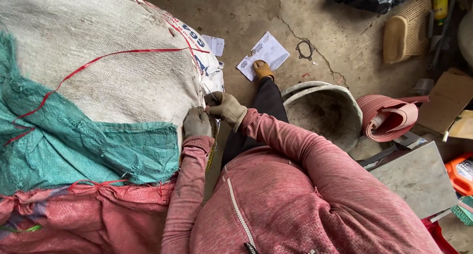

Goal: The recorder is using a large needle and red thread to sew closed a large white and red storage bag at a recycling center.

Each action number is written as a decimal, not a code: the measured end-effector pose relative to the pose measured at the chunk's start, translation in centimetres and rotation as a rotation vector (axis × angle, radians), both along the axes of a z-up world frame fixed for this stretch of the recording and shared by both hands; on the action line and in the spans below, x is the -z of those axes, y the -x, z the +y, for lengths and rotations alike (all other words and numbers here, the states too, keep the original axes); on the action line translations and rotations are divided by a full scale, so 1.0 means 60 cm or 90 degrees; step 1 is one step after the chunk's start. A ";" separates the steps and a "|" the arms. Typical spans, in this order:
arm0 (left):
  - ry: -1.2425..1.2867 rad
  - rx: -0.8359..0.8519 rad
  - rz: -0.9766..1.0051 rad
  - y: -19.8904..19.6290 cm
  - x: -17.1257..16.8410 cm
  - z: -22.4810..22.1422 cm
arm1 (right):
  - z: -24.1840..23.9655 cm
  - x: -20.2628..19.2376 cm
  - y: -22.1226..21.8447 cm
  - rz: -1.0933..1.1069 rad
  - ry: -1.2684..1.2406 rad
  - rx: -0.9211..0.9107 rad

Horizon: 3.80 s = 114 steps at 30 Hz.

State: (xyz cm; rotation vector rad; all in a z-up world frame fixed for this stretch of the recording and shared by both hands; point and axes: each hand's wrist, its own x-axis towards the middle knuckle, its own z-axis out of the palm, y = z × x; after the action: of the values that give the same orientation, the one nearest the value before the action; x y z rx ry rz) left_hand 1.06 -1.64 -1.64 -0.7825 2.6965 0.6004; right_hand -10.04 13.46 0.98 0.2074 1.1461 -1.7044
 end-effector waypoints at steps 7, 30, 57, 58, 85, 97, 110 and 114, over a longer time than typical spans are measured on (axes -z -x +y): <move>-0.054 -0.045 0.065 0.016 -0.042 0.018 | -0.007 0.001 0.008 0.106 -0.072 -0.026; 0.042 -0.091 0.234 0.015 -0.076 0.057 | 0.010 -0.032 0.010 -0.119 0.053 0.051; 0.047 0.006 0.112 0.047 -0.124 0.025 | 0.017 -0.084 0.007 -0.292 0.119 0.092; 0.014 -0.006 0.038 0.056 -0.125 0.023 | 0.018 -0.071 0.003 -0.275 0.139 0.091; -0.549 -0.432 0.057 -0.038 -0.122 0.062 | 0.068 -0.112 -0.003 0.896 -0.040 -0.369; -0.314 -0.064 0.078 0.002 -0.148 0.055 | 0.083 -0.059 -0.020 0.298 -0.115 -0.058; 0.161 0.127 -0.048 0.036 -0.031 0.077 | 0.069 -0.032 0.013 0.224 -0.061 -0.017; 0.150 0.087 -0.184 0.086 -0.066 0.076 | 0.060 -0.036 0.016 0.243 -0.038 0.003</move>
State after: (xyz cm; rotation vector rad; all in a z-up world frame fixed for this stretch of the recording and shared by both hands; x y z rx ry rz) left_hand -4.11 2.94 2.31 -0.6723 2.5490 0.1263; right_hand -10.97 17.07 3.12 -0.0851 1.4758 -1.7609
